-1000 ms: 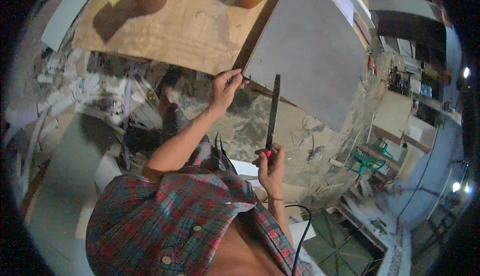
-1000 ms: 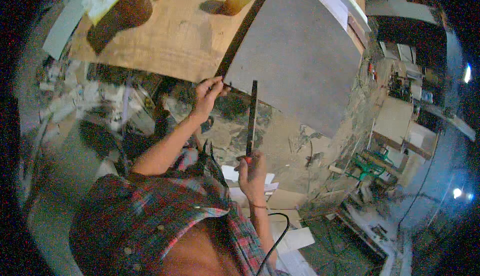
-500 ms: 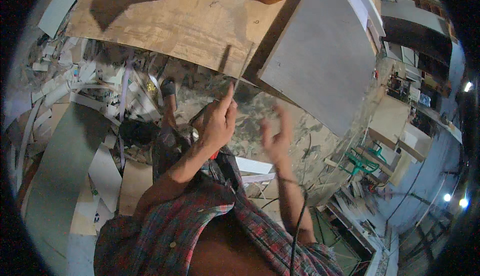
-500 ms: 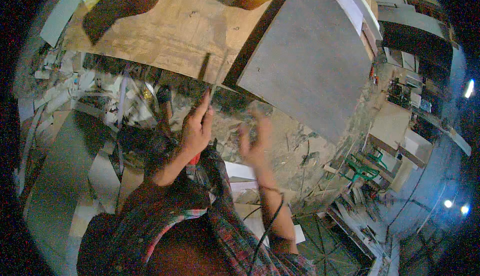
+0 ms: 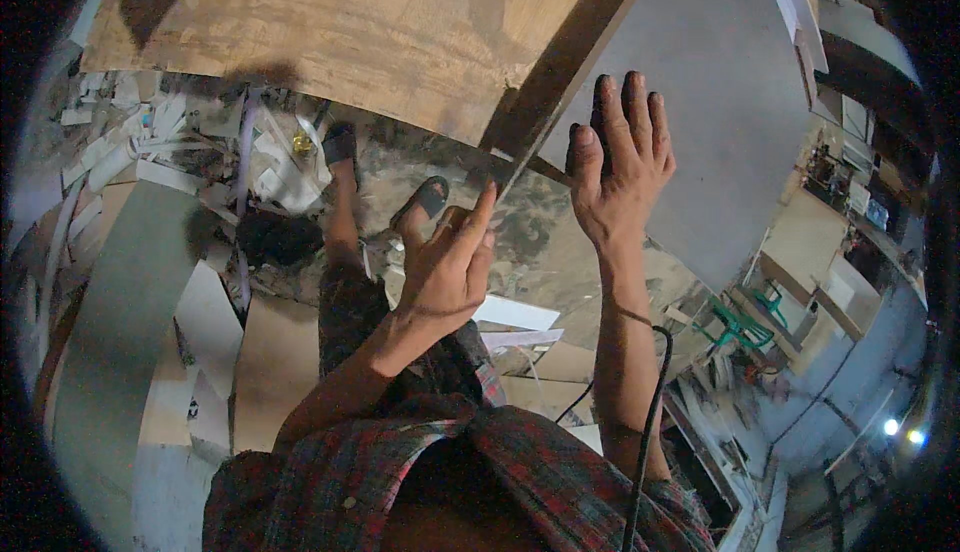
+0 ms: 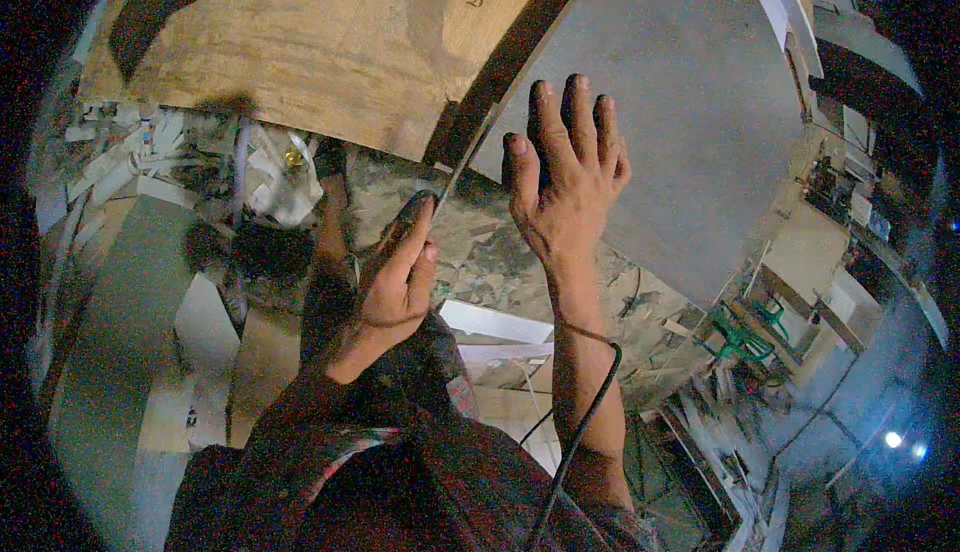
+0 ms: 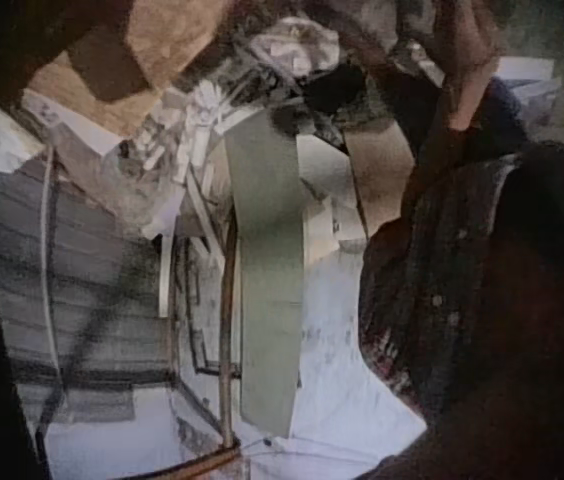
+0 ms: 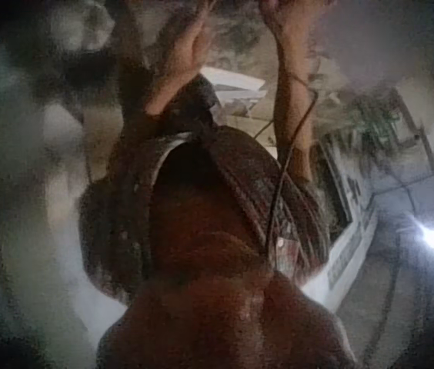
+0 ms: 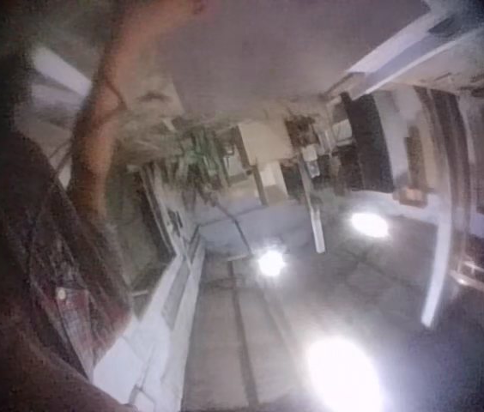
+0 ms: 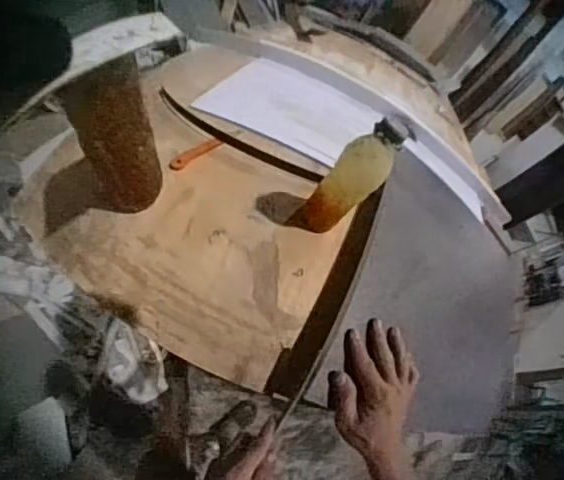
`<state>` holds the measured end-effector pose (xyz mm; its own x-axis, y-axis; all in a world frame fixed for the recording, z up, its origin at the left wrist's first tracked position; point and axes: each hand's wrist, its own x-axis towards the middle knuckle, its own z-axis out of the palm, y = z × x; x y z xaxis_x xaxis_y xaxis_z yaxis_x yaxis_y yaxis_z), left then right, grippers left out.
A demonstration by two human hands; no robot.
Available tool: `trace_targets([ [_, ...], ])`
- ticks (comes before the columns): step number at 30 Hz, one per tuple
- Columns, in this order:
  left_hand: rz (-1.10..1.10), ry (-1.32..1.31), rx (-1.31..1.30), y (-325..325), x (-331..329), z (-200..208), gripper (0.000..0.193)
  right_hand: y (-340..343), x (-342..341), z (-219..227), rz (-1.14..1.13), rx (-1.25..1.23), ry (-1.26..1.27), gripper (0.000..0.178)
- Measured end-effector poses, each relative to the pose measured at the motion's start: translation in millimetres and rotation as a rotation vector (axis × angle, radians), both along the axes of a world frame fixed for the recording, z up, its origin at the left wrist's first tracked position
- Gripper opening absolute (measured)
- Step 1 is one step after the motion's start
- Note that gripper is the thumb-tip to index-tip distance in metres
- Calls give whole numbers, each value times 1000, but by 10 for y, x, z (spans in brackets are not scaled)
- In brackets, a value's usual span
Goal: The person measures and marks a large rectangular board using a metal ruler and a red utility knife. They then apply a yellow adhesive from a bottle onto the board's edge using a small card as a spreader. The person works in a cluttered workshop environment.
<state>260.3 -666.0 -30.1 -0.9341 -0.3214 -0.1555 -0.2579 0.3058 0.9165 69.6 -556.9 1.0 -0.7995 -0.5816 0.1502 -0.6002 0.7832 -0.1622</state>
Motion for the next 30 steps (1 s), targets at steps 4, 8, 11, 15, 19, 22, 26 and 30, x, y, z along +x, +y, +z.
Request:
trace_targets([
  [4, -23, 48, -216, -157, -124, 268, 53, -16, -6, 56, 1, 24, -37, 46],
  [8, 18, 25, -128, -126, -147, 356, 50, 40, -35, 10, 8, -40, -15, 46],
  [11, -13, 1, -147, -138, -199, 425, 48, 50, -37, 9, 5, -55, -9, 47],
  [15, -11, 30, -181, -131, -206, 404, 47, 11, -25, 47, 3, -54, -25, 46],
  [19, 17, -48, 3, -96, -178, 459, 48, 6, -18, 70, -1, -52, -27, 45],
  [22, -14, 33, -95, -122, -223, 442, 50, 23, -28, 16, -5, -89, -4, 47],
  [26, -70, -21, -128, -158, -273, 456, 51, -13, -4, 64, -6, -36, -6, 46],
  [30, -77, -3, -177, -185, -354, 347, 54, 8, -30, -25, 10, -74, -6, 48],
])
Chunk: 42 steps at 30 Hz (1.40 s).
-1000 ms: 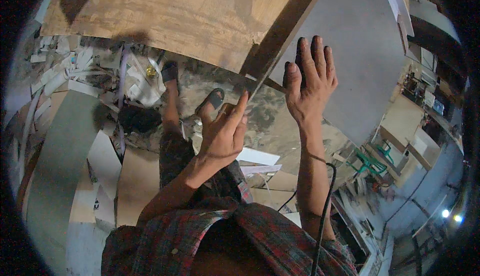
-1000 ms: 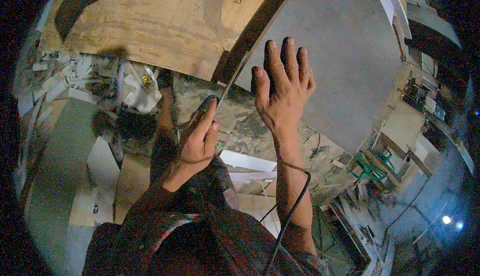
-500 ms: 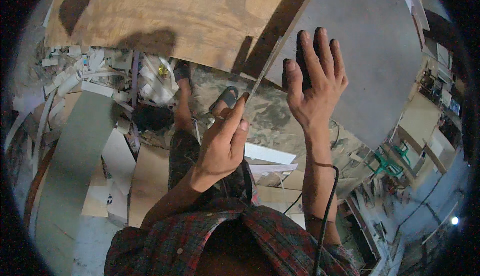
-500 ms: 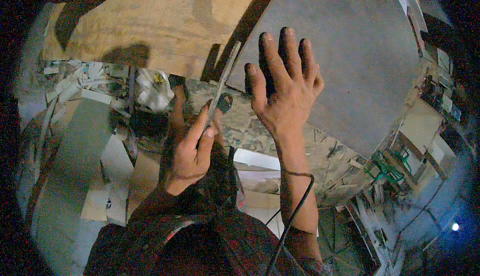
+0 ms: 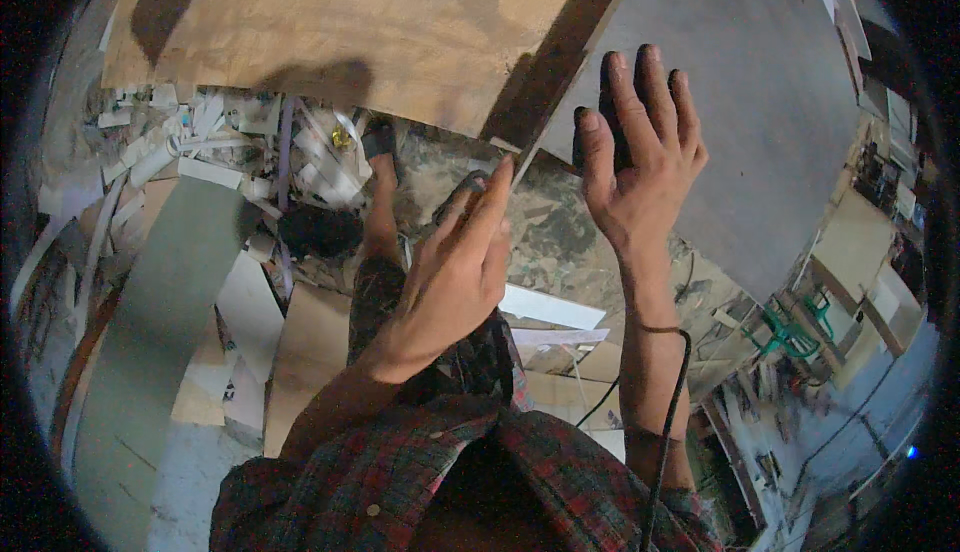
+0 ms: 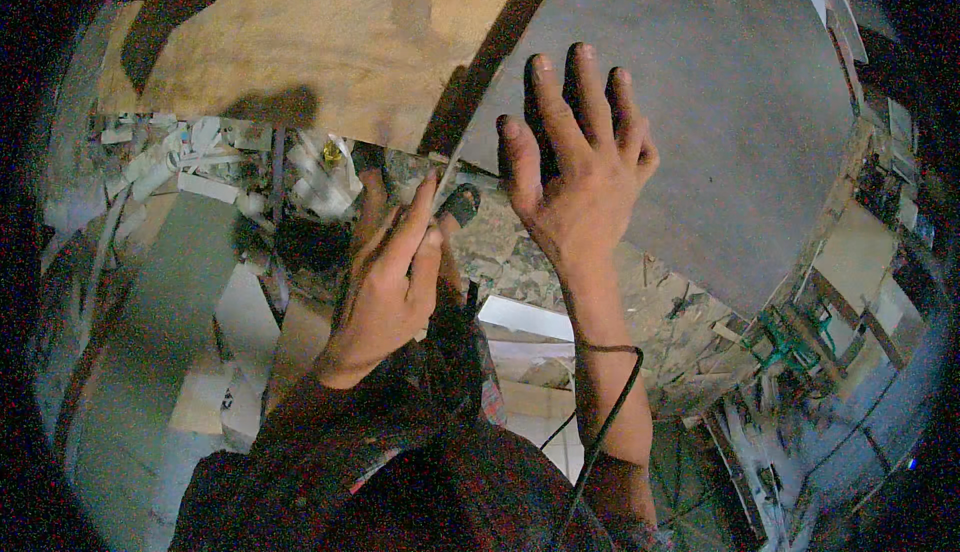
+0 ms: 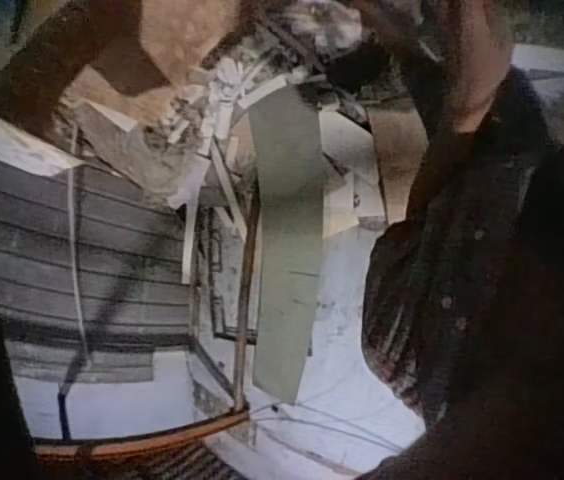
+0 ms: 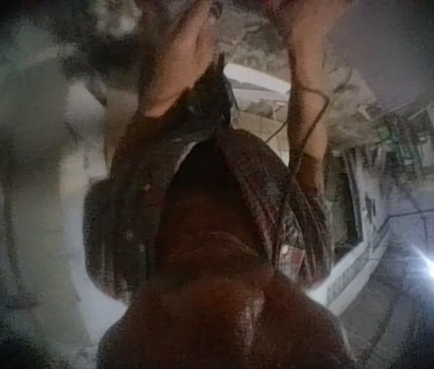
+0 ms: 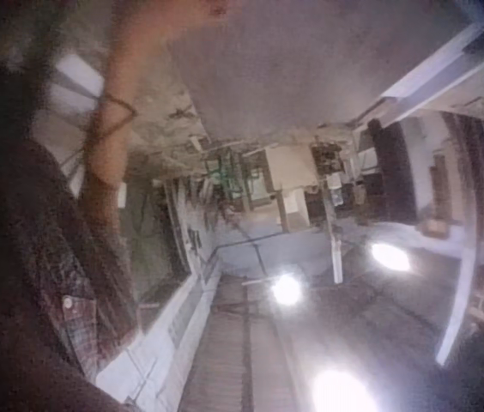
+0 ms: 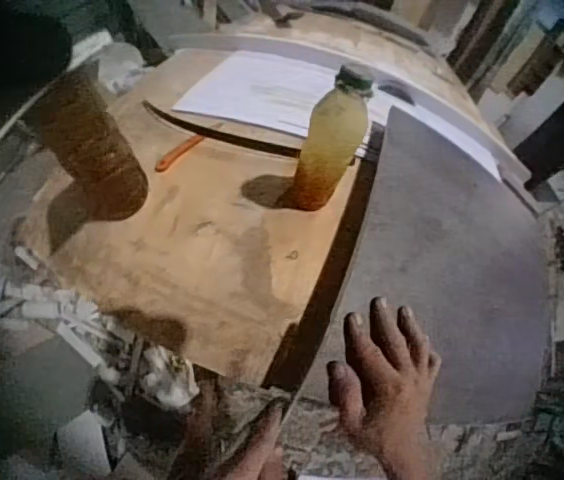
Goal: The person measures and marks a large rectangular board using a metal ruler and a red utility knife. They then apply a yellow adhesive from a bottle onto the board's edge using a small card as a spreader. The person works in a cluttered workshop environment.
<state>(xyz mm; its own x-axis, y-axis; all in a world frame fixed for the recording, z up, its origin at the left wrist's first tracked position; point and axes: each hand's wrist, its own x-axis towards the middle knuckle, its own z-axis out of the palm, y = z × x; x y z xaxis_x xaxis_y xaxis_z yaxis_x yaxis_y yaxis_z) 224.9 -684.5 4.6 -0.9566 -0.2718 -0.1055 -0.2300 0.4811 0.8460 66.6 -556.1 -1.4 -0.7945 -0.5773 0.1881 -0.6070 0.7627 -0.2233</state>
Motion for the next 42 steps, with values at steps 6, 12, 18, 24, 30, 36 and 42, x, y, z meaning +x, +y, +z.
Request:
trace_targets([
  [6, 92, -6, 75, -69, -199, -217, 57, 7, -22, 45, -3, -8, -5, 46],
  [12, 56, -12, 65, -63, 126, -76, 59, -8, 10, 63, 4, 34, -30, 45],
  [18, 26, -29, 38, 48, 191, -100, 62, -5, -10, 16, 6, 1, -31, 46],
  [24, -36, -19, -77, -36, 136, -88, 65, -21, 3, 36, 0, 41, -23, 46],
  [30, -3, -169, 94, 69, -47, -300, 69, 5, 16, 27, 5, 28, -47, 46],
  [36, 146, -86, 77, 134, 103, -321, 67, 11, -24, 32, -2, 19, -41, 47],
  [42, 158, 18, 44, 291, 289, -292, 63, 5, -20, 22, 18, 19, -38, 46],
])
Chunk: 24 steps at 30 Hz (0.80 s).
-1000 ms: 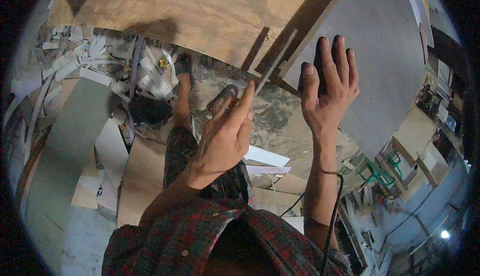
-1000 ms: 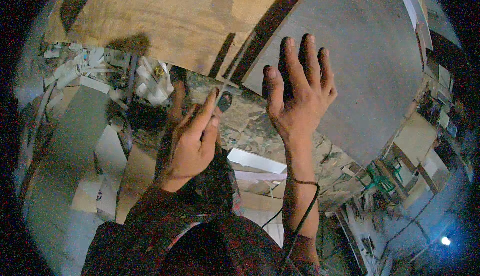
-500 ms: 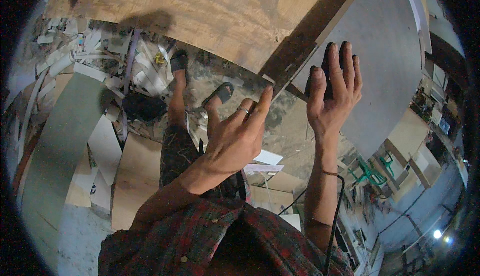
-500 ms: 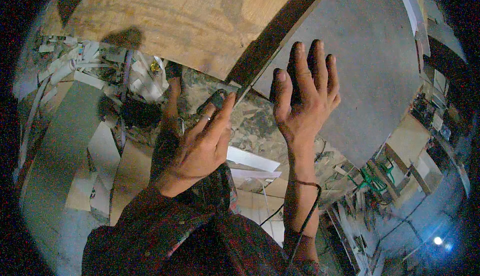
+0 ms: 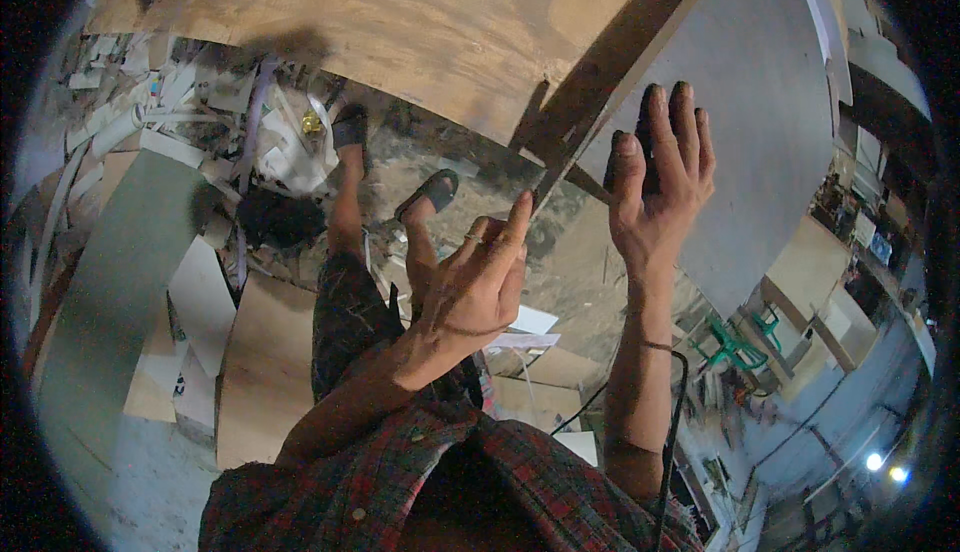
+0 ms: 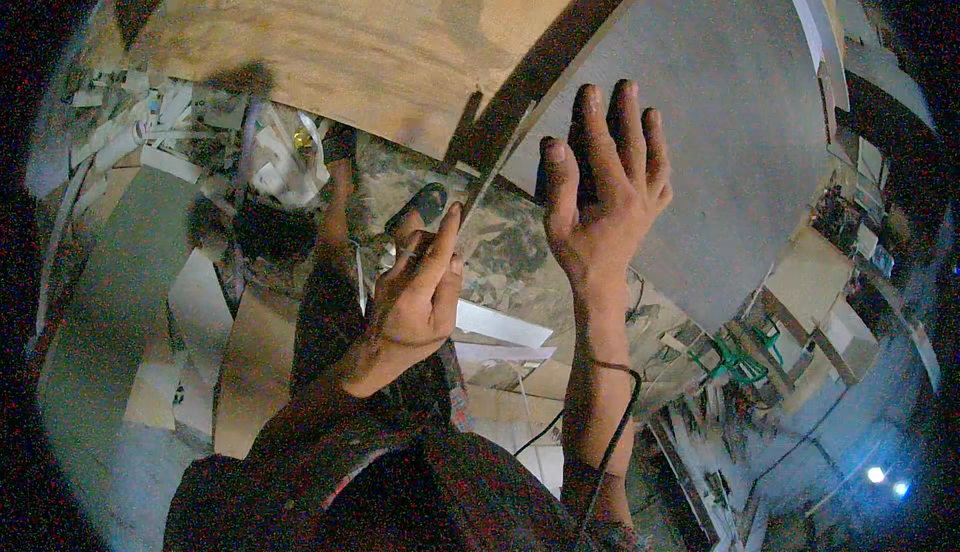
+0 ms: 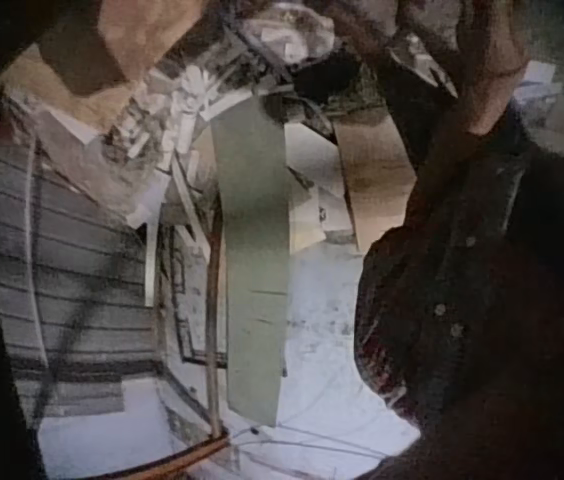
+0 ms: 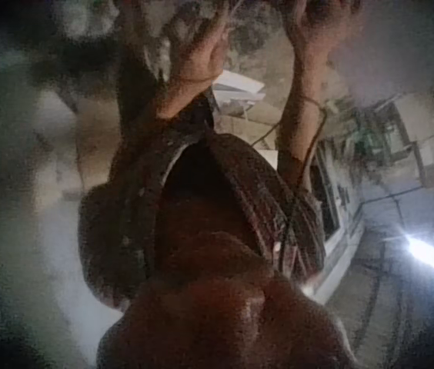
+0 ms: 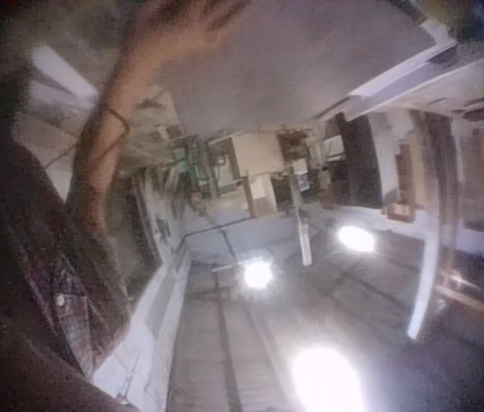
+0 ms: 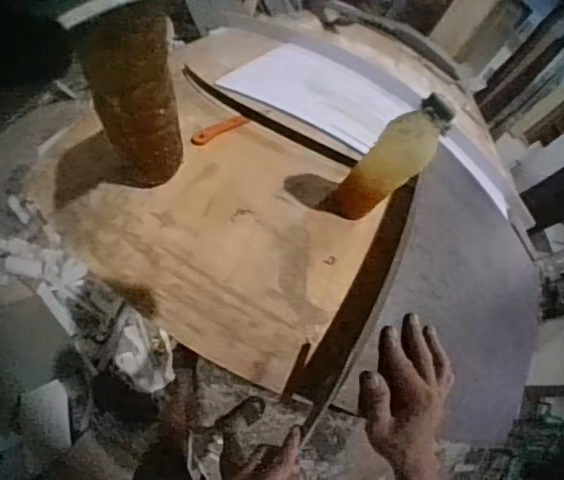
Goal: The person measures and marks a large rectangular board using a metal ruler and a red utility knife. They then apply a yellow adhesive from a bottle onto the board's edge using a small card as a spreader. The person works in a cluttered workshop environment.
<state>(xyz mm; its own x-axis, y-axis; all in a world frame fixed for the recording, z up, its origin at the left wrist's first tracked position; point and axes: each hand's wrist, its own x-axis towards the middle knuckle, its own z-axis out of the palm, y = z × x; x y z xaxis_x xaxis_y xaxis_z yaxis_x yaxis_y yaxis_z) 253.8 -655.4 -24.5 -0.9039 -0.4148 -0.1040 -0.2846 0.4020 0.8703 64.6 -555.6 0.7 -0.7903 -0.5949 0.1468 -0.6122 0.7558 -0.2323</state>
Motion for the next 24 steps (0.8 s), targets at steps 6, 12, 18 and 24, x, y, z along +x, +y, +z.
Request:
trace_targets([
  [6, -74, 1, -26, -95, -12, 37, 62, 6, -15, -2, 0, -15, 18, 45],
  [12, -99, -1, -61, -74, -100, 135, 63, -13, 12, 69, -12, 21, -16, 45],
  [18, 10, 63, -100, -333, -491, 38, 53, 95, 42, 265, 133, -11, -138, 60],
  [24, 157, 10, 98, -604, -186, -192, 50, 146, 182, 86, 123, 46, 14, 66],
])
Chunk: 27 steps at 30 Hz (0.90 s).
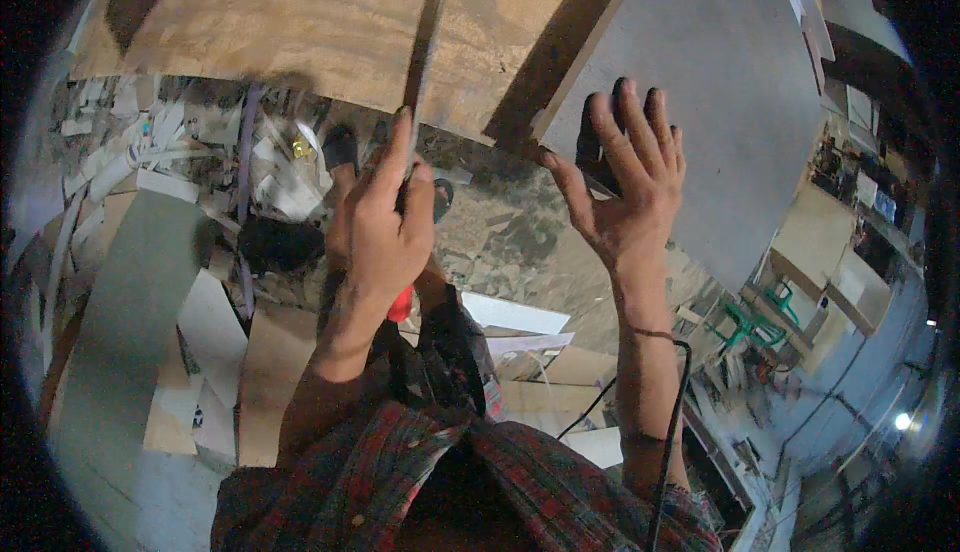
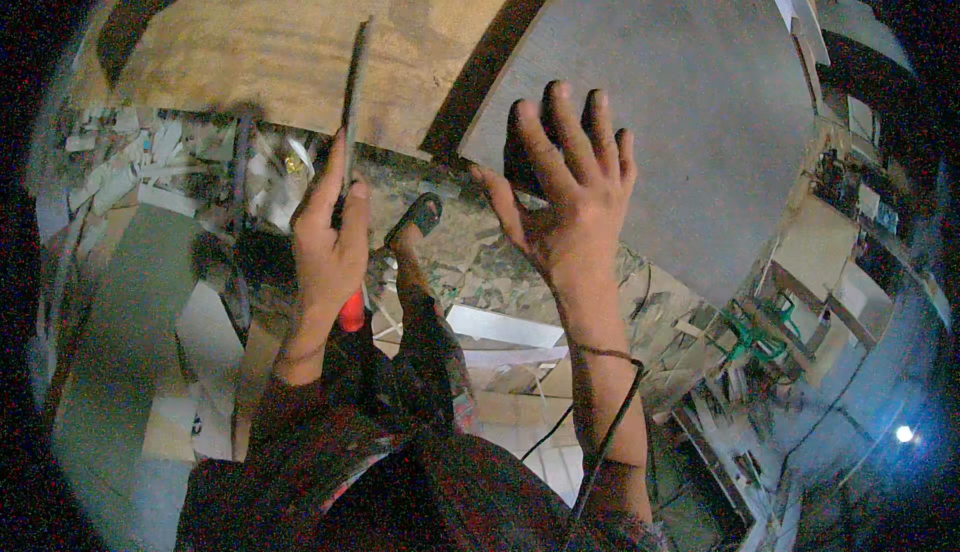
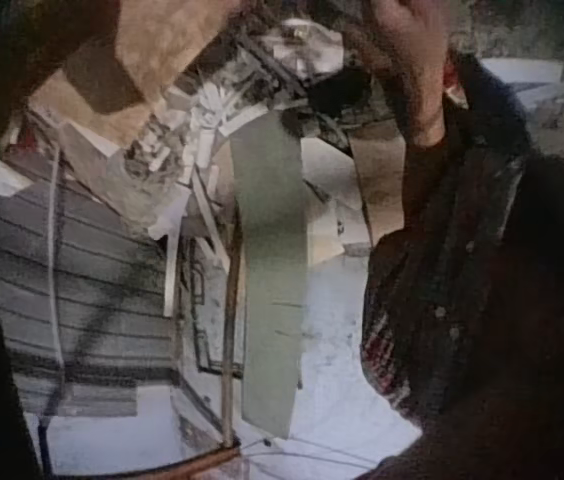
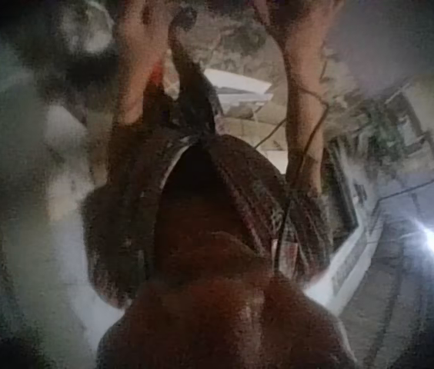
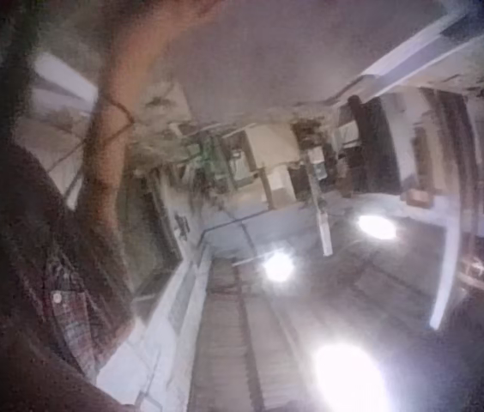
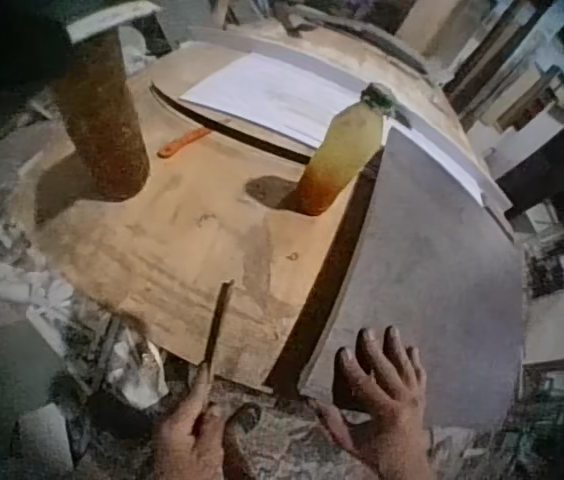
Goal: The person measures and marks a large rectangular board using a metal ruler and a red utility knife. They then apply a yellow adhesive from a bottle onto the board's edge using a small card as a spreader. The person works in a cluttered workshop environment.
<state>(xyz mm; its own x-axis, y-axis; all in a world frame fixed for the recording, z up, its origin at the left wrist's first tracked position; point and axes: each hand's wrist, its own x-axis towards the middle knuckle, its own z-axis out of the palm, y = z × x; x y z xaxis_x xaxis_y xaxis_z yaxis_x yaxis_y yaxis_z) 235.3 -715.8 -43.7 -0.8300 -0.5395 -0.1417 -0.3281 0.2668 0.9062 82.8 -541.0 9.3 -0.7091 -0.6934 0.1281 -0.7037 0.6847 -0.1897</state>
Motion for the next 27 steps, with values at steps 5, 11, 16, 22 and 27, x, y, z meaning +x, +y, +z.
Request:
trace_targets([
  [5, 13, 169, 31, 41, -39, 20, 50, -71, 29, 18, -32, 4, 121, 60],
  [11, 28, 226, 215, 166, -197, 122, 49, -478, 5, 296, -383, 91, -188, 55],
  [16, 69, 178, 379, 252, -121, 69, 55, 207, 30, 317, 0, 0, -171, 64],
  [22, 130, 135, 449, 373, -403, 151, 41, 167, 156, 170, -89, -75, -96, 48],
  [27, 126, 118, 368, 341, -587, 162, 30, 144, 295, -241, -28, -255, 66, 36],
])
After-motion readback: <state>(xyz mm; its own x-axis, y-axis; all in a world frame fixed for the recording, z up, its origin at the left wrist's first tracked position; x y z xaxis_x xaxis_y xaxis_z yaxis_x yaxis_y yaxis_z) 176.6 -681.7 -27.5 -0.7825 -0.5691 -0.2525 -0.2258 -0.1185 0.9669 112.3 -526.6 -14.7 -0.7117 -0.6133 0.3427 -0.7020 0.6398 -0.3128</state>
